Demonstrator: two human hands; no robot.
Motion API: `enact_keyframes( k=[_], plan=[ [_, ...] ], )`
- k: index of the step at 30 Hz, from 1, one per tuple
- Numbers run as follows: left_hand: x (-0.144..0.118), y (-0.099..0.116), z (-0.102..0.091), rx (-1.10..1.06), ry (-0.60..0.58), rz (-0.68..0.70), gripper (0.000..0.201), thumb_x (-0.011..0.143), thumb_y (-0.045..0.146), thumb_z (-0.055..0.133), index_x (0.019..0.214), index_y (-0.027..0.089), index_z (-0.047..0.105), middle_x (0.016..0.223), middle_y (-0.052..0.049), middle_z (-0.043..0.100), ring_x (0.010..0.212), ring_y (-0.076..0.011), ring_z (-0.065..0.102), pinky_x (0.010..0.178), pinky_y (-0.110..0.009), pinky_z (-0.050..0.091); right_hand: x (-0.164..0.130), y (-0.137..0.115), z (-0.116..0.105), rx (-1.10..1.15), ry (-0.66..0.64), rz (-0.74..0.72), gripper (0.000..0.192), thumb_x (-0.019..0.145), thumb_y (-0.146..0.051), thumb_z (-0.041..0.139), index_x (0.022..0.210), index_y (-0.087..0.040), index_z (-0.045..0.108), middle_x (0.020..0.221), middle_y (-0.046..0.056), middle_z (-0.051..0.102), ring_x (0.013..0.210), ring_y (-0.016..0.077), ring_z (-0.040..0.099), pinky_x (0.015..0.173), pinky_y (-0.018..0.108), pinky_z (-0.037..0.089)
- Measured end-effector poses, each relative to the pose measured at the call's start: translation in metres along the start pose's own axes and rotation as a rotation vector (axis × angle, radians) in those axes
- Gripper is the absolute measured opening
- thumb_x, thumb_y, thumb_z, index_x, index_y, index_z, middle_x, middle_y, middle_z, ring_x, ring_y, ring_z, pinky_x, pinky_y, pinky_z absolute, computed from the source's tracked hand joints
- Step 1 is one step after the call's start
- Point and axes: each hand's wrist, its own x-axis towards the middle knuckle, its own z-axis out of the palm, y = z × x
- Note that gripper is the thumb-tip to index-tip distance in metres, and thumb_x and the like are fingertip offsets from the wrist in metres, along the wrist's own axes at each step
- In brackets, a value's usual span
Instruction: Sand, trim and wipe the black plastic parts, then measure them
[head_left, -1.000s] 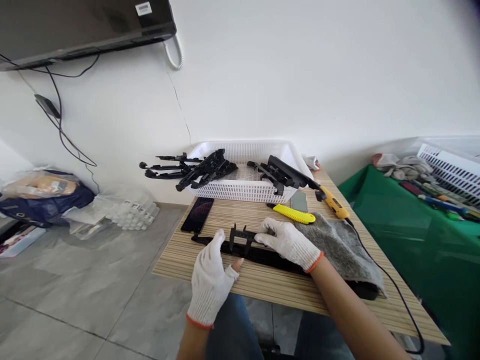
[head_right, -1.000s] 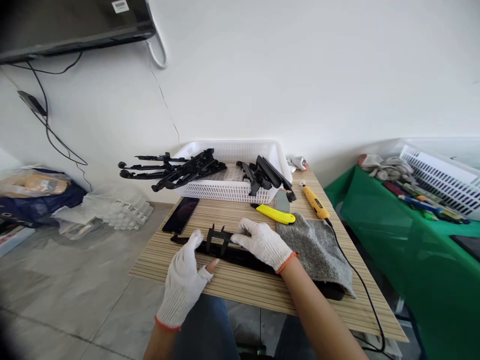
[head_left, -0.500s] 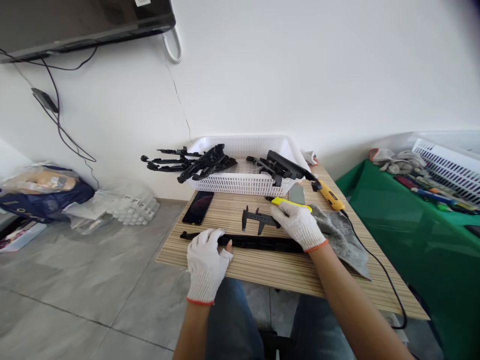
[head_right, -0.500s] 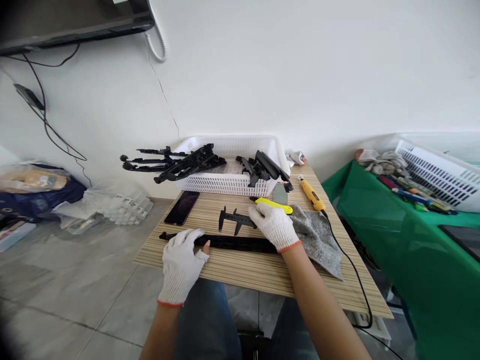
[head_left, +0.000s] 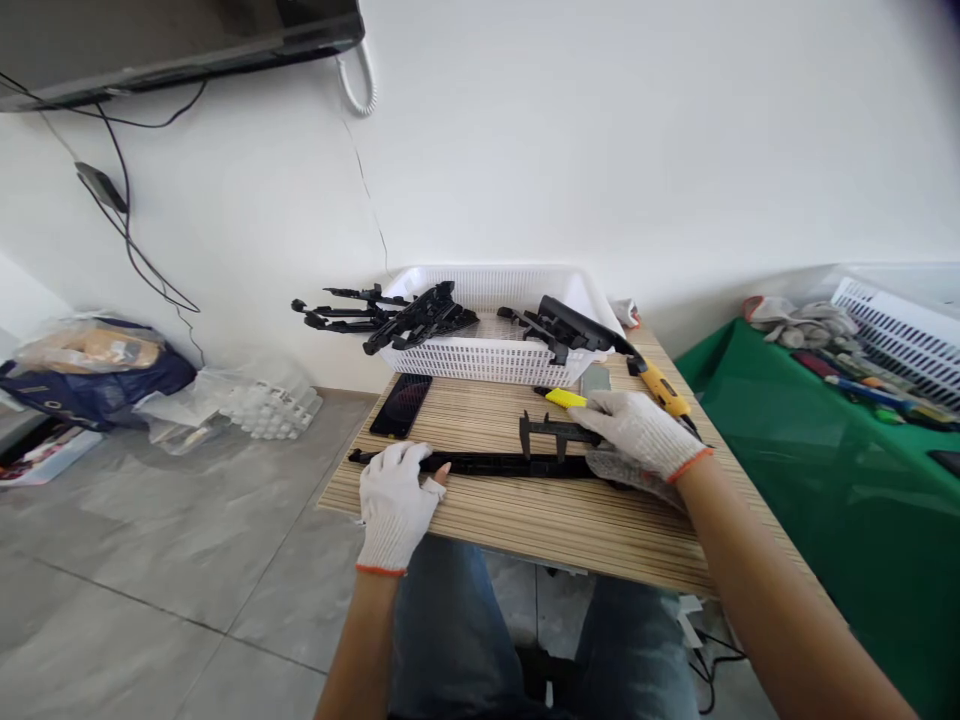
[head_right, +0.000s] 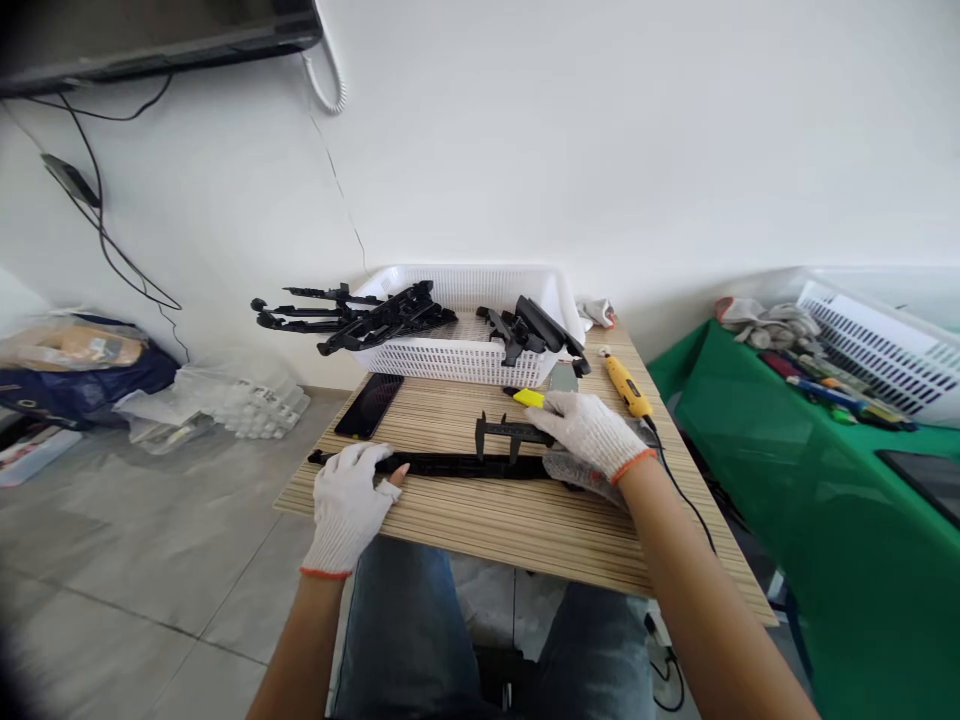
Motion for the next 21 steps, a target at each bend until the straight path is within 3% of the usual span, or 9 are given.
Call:
enact_keyframes(
  k=[4, 15, 21],
  plan=[
    [-0.001, -0.001, 0.002, -0.028, 0.016, 0.025, 0.032, 0.088, 0.049, 0.062, 0.104, 0.023, 0.071, 0.110, -0.008, 0.073, 0.098, -0.0303, 0.063, 0.083, -0.043, 0.045, 0.009, 0.009, 0.014, 0.016, -0.120, 0.020, 0.038, 0.091, -0.049, 0.050, 0.063, -0.023, 0.050, 0.064, 0.000, 0.056, 0.064, 0.0166, 0.053, 0.063, 0.028, 0.036],
    [0.002, 0.000, 0.001, -0.024, 0.024, 0.044, 0.030, 0.088, 0.048, 0.063, 0.103, 0.023, 0.070, 0.108, -0.007, 0.074, 0.097, -0.0294, 0.064, 0.083, -0.041, 0.045, 0.007, 0.009, 0.020, -0.105, -0.164, 0.036, 0.040, 0.091, -0.051, 0.054, 0.063, -0.023, 0.056, 0.065, 0.001, 0.059, 0.065, 0.0172, 0.052, 0.061, 0.029, 0.034],
    [0.003, 0.004, -0.004, -0.004, -0.046, -0.008, 0.032, 0.088, 0.050, 0.063, 0.102, 0.023, 0.072, 0.106, -0.007, 0.074, 0.097, -0.0300, 0.063, 0.082, -0.041, 0.044, 0.004, 0.006, 0.021, -0.212, -0.130, 0.025, 0.037, 0.091, -0.052, 0.051, 0.071, -0.024, 0.064, 0.073, 0.003, 0.065, 0.069, 0.0184, 0.056, 0.062, 0.029, 0.034]
  ],
)
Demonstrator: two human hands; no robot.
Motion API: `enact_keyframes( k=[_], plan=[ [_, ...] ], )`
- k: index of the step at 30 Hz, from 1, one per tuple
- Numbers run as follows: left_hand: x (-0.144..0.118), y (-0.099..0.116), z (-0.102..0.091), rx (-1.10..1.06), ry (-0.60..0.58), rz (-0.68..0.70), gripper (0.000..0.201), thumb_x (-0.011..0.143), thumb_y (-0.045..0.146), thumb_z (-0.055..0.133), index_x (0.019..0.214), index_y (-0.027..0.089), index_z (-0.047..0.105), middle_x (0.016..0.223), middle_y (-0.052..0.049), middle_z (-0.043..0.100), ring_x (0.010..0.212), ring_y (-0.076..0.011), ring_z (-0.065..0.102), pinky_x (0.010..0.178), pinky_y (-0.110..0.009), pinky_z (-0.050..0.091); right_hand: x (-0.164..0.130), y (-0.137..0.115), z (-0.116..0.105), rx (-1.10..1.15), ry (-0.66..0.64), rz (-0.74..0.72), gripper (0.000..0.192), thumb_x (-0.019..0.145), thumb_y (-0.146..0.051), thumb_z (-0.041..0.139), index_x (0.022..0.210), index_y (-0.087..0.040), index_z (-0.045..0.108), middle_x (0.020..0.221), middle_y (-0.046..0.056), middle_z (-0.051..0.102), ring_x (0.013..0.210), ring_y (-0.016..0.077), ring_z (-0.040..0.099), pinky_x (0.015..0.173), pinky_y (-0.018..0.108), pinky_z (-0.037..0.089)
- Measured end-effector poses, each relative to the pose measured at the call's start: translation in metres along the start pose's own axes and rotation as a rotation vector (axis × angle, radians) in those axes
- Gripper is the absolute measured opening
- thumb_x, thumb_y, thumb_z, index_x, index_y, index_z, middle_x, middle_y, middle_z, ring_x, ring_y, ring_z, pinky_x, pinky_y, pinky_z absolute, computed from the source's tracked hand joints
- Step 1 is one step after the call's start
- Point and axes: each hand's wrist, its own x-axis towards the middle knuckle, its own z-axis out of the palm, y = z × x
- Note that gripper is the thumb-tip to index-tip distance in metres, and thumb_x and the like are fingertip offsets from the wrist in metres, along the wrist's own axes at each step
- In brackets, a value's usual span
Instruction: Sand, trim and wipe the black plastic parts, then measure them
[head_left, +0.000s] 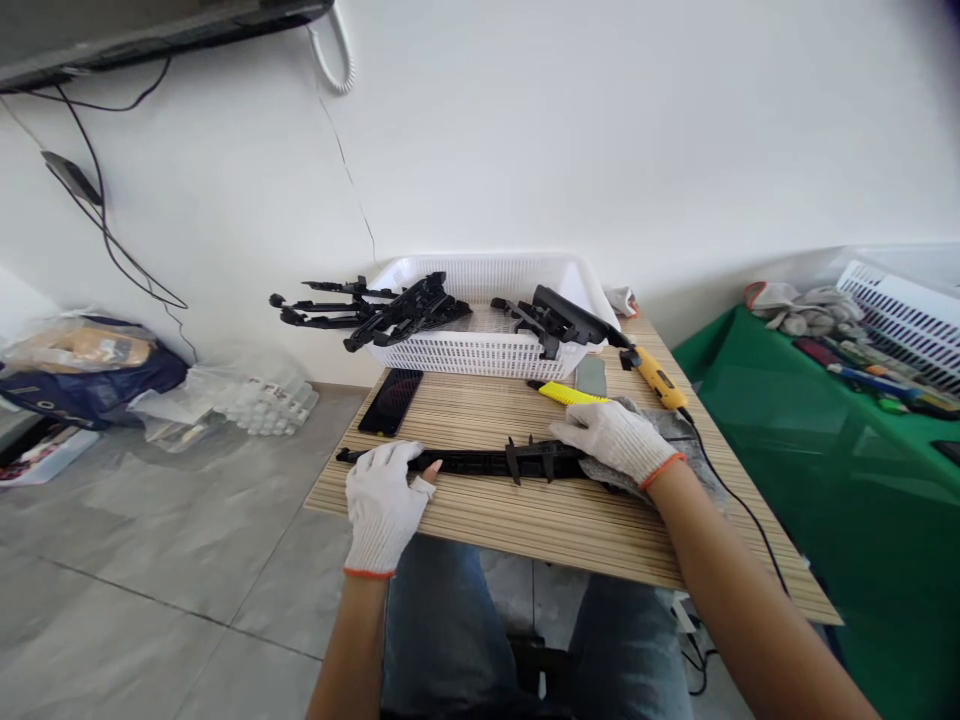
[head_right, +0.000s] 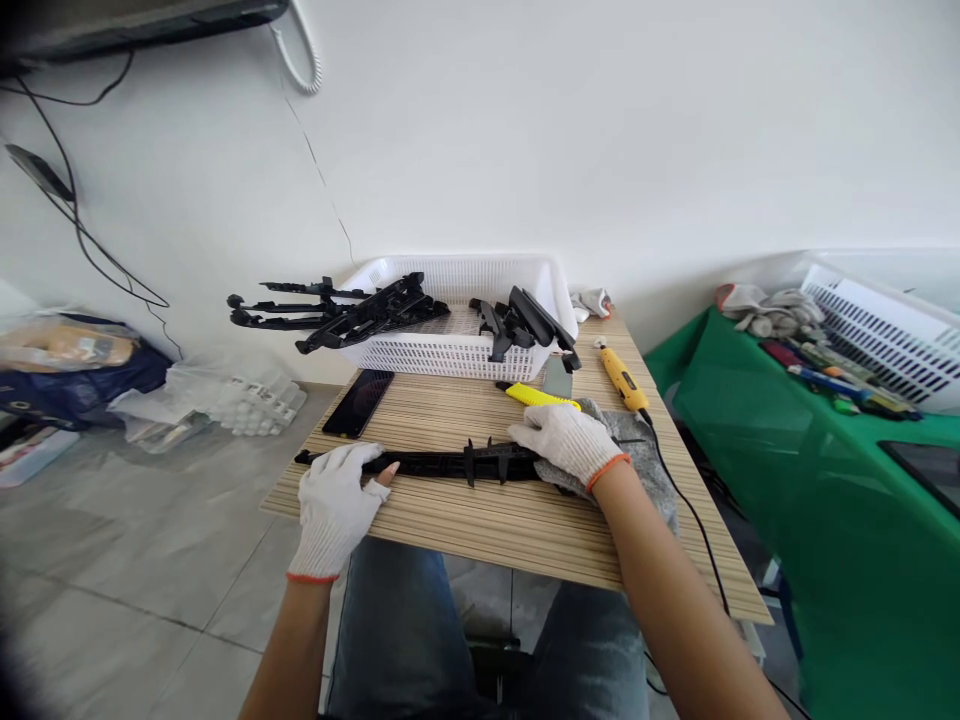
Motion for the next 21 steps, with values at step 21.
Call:
enact_keyframes(
  k=[21],
  plan=[
    [0.000, 0.003, -0.002, 0.020, -0.034, -0.044, 0.032, 0.085, 0.048, 0.067, 0.105, 0.023, 0.074, 0.104, -0.007, 0.073, 0.099, -0.0299, 0.062, 0.083, -0.040, 0.042, -0.008, 0.004, 0.003, 0.067, 0.104, -0.082, 0.040, 0.091, -0.055, 0.049, 0.066, -0.027, 0.065, 0.067, 0.001, 0.064, 0.069, 0.0190, 0.058, 0.062, 0.030, 0.040]
  ],
)
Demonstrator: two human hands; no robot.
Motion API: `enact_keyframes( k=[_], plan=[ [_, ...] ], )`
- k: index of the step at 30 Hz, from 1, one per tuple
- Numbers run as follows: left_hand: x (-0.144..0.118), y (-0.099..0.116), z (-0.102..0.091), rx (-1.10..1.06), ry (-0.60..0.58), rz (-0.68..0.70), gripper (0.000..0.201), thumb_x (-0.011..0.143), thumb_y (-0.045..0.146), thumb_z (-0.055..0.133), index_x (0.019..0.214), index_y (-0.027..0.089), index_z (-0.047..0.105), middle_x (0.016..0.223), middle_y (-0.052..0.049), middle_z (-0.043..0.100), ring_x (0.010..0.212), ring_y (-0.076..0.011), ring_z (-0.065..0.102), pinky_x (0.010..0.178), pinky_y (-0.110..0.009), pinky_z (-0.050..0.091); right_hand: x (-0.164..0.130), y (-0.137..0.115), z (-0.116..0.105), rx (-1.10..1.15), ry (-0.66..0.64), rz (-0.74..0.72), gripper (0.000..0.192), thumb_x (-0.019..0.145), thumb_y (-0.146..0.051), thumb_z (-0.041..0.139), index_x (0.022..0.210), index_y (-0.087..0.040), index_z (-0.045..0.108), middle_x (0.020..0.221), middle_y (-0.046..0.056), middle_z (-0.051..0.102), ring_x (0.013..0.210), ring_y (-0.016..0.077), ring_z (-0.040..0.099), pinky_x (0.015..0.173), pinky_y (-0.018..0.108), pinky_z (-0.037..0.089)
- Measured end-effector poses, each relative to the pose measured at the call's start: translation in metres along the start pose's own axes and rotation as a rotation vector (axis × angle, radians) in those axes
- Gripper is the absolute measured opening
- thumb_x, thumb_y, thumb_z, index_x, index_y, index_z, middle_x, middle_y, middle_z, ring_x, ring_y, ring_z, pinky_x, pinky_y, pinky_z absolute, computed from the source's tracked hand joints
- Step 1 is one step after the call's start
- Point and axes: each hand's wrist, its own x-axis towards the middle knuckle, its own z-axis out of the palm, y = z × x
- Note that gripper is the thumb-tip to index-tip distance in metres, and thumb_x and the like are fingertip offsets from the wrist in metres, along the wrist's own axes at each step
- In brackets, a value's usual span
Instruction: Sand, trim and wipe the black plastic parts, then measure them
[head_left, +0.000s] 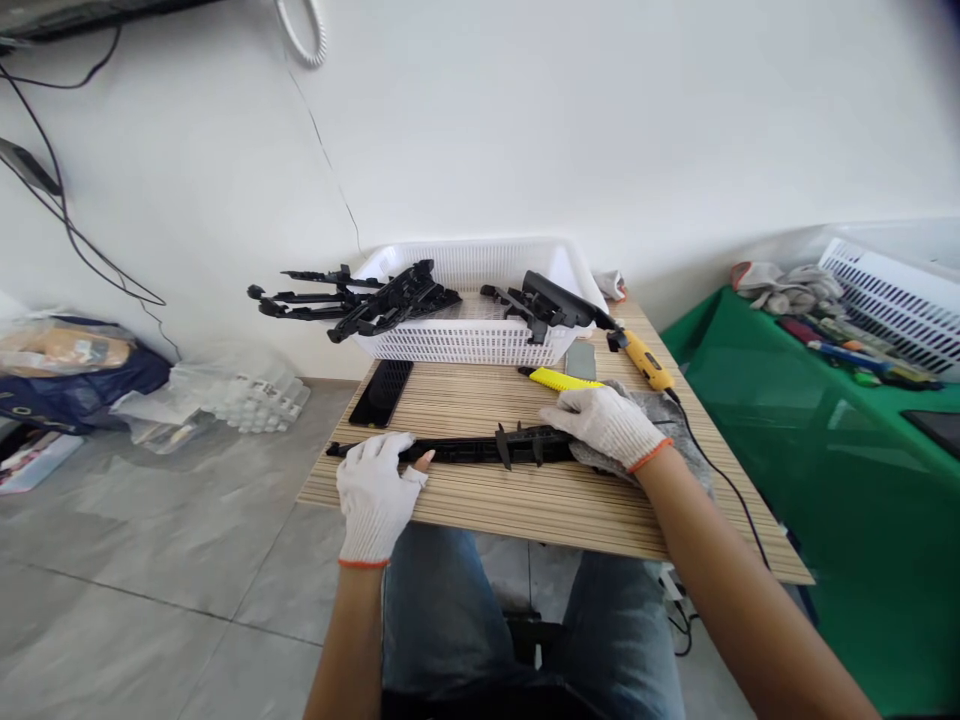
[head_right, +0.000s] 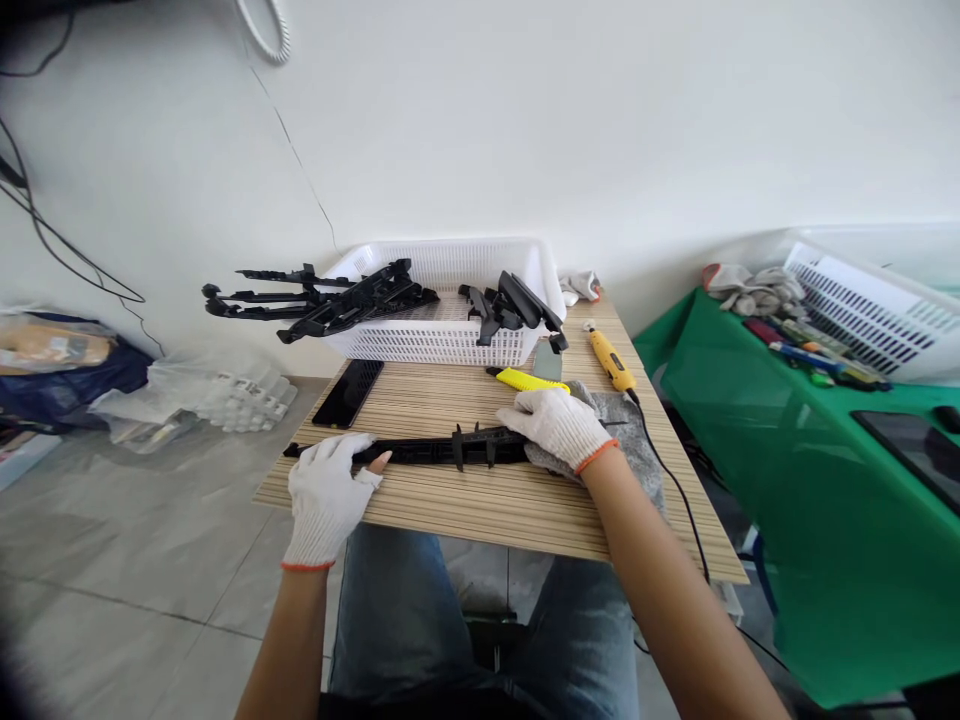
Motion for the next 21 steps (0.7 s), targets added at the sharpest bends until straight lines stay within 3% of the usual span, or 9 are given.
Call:
enact_keyframes(
  k=[3, 8, 14, 21],
  plan=[
    [0.000, -0.001, 0.001, -0.015, 0.008, 0.007, 0.032, 0.085, 0.048, 0.068, 0.105, 0.023, 0.074, 0.104, -0.007, 0.074, 0.099, -0.0296, 0.062, 0.084, -0.040, 0.042, 0.000, 0.003, 0.002, 0.005, 0.007, -0.047, 0.036, 0.091, -0.053, 0.050, 0.071, -0.029, 0.069, 0.072, 0.001, 0.067, 0.071, 0.0194, 0.059, 0.064, 0.031, 0.042],
    [0.001, -0.002, 0.001, -0.023, 0.009, 0.005, 0.032, 0.085, 0.049, 0.067, 0.104, 0.023, 0.074, 0.105, -0.007, 0.074, 0.098, -0.0296, 0.062, 0.084, -0.040, 0.042, -0.002, -0.008, -0.005, -0.010, -0.007, 0.093, 0.041, 0.090, -0.056, 0.051, 0.066, -0.026, 0.062, 0.068, 0.001, 0.064, 0.070, 0.0193, 0.059, 0.061, 0.030, 0.038],
    [0.001, -0.001, 0.000, -0.025, 0.014, 0.021, 0.034, 0.085, 0.050, 0.066, 0.104, 0.023, 0.074, 0.103, -0.007, 0.074, 0.097, -0.0297, 0.062, 0.083, -0.039, 0.041, -0.003, -0.017, -0.014, 0.001, -0.075, 0.154, 0.041, 0.088, -0.054, 0.055, 0.059, -0.025, 0.059, 0.063, 0.001, 0.062, 0.067, 0.0185, 0.056, 0.059, 0.030, 0.035],
    [0.001, -0.002, 0.001, -0.019, 0.020, 0.015, 0.035, 0.086, 0.052, 0.066, 0.105, 0.024, 0.074, 0.103, -0.006, 0.074, 0.097, -0.0296, 0.062, 0.082, -0.039, 0.041, -0.004, -0.013, -0.012, 0.032, -0.016, 0.129, 0.041, 0.088, -0.054, 0.056, 0.060, -0.024, 0.060, 0.061, 0.000, 0.061, 0.065, 0.0172, 0.057, 0.061, 0.029, 0.038]
  ],
)
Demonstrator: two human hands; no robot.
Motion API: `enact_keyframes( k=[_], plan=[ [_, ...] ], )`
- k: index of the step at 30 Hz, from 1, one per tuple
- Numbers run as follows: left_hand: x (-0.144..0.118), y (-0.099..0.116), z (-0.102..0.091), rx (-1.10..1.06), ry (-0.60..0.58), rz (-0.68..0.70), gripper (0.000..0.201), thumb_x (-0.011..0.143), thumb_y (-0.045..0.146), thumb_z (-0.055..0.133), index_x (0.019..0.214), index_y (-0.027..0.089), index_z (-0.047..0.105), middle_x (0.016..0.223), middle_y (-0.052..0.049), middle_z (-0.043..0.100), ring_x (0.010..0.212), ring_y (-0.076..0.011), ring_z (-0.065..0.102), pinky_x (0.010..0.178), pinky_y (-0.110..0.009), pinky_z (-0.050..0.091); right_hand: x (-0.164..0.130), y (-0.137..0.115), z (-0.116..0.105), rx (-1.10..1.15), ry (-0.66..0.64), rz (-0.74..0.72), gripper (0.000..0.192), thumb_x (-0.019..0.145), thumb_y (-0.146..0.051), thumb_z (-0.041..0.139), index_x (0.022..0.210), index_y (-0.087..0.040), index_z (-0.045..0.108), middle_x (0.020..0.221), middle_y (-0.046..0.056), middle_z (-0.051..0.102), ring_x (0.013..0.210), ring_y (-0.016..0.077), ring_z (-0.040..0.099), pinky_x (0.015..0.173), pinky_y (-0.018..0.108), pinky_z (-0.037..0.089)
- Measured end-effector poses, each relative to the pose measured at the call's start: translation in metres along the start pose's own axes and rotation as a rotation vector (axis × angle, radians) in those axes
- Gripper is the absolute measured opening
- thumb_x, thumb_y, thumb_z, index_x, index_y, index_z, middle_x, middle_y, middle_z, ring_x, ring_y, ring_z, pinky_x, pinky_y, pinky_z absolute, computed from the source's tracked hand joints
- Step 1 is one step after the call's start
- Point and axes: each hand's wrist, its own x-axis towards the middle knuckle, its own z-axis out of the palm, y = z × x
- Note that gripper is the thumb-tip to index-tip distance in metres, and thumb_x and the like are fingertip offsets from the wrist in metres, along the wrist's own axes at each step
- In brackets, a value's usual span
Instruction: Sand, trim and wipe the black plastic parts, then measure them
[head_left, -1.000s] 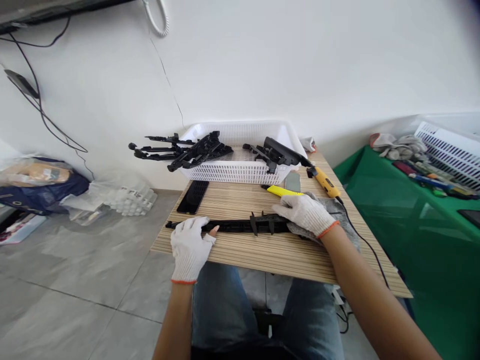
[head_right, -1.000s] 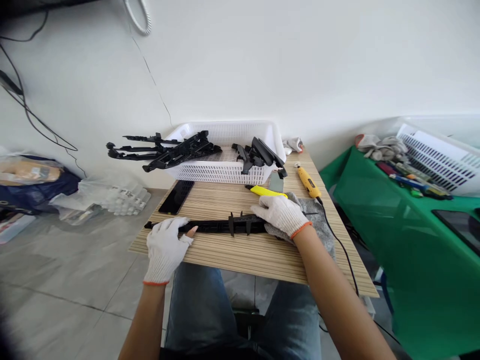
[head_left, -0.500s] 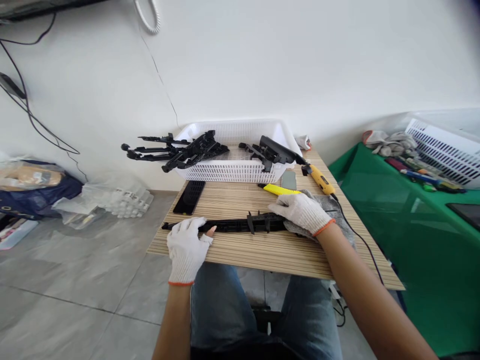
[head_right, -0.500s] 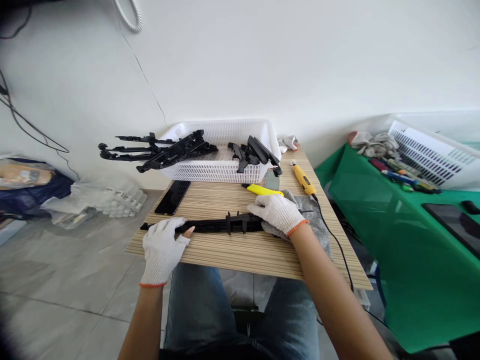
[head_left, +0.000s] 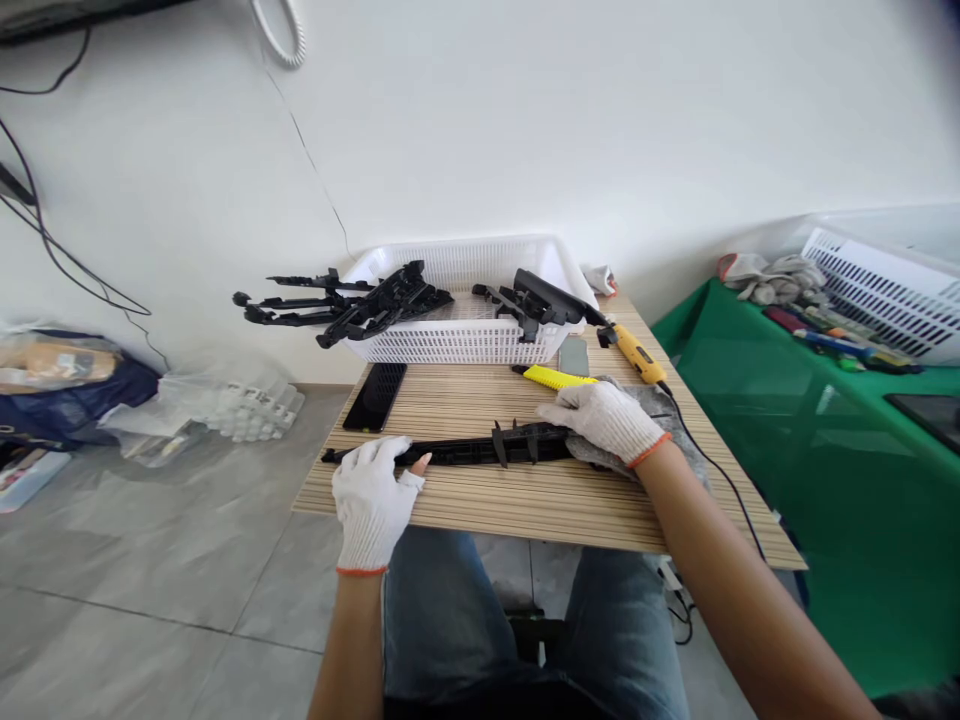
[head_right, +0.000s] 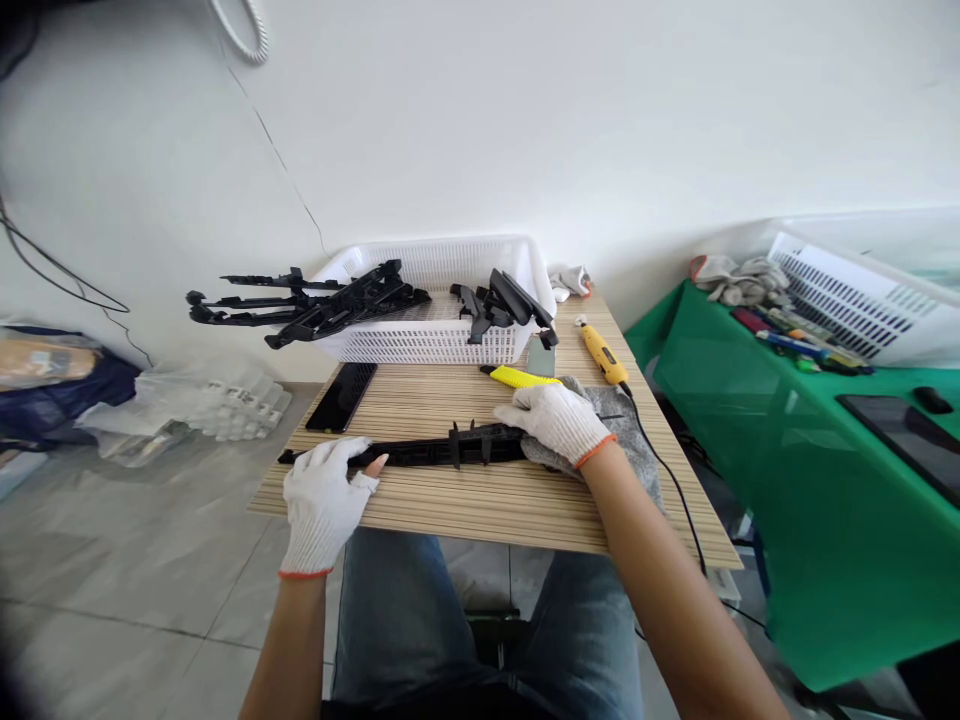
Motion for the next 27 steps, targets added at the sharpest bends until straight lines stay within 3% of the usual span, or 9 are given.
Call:
enact_keyframes(
  k=[5, 13, 21, 27],
  plan=[
    [0.000, 0.002, -0.002, 0.002, -0.019, -0.003, 0.035, 0.086, 0.052, 0.064, 0.104, 0.024, 0.074, 0.102, -0.007, 0.074, 0.096, -0.0288, 0.063, 0.083, -0.039, 0.041, 0.000, 0.008, -0.003, -0.044, -0.002, -0.067, 0.039, 0.091, -0.053, 0.052, 0.067, -0.025, 0.065, 0.068, 0.001, 0.065, 0.070, 0.0191, 0.059, 0.064, 0.030, 0.040],
    [0.001, 0.003, -0.005, 0.015, -0.057, -0.004, 0.036, 0.087, 0.053, 0.062, 0.104, 0.024, 0.075, 0.100, -0.009, 0.073, 0.094, -0.0296, 0.061, 0.079, -0.039, 0.040, -0.006, 0.012, -0.011, -0.098, -0.058, -0.039, 0.046, 0.091, -0.061, 0.048, 0.067, -0.026, 0.066, 0.065, 0.001, 0.066, 0.064, 0.0188, 0.058, 0.060, 0.031, 0.041],
    [0.000, 0.004, -0.004, 0.038, -0.064, 0.006, 0.039, 0.086, 0.055, 0.063, 0.104, 0.023, 0.075, 0.098, -0.009, 0.072, 0.094, -0.0308, 0.061, 0.078, -0.039, 0.039, -0.024, 0.035, -0.007, -0.121, -0.103, -0.453, 0.034, 0.097, -0.035, 0.041, 0.106, -0.026, 0.072, 0.112, 0.006, 0.071, 0.101, 0.0249, 0.064, 0.091, 0.039, 0.048],
    [0.001, 0.005, -0.004, 0.016, -0.069, 0.018, 0.036, 0.086, 0.053, 0.064, 0.104, 0.024, 0.075, 0.098, -0.009, 0.072, 0.094, -0.0302, 0.061, 0.078, -0.039, 0.040, -0.039, 0.026, -0.017, 0.008, -0.137, -0.322, 0.039, 0.099, -0.047, 0.040, 0.095, -0.024, 0.072, 0.103, 0.006, 0.073, 0.099, 0.0240, 0.065, 0.092, 0.038, 0.050]
  ],
)
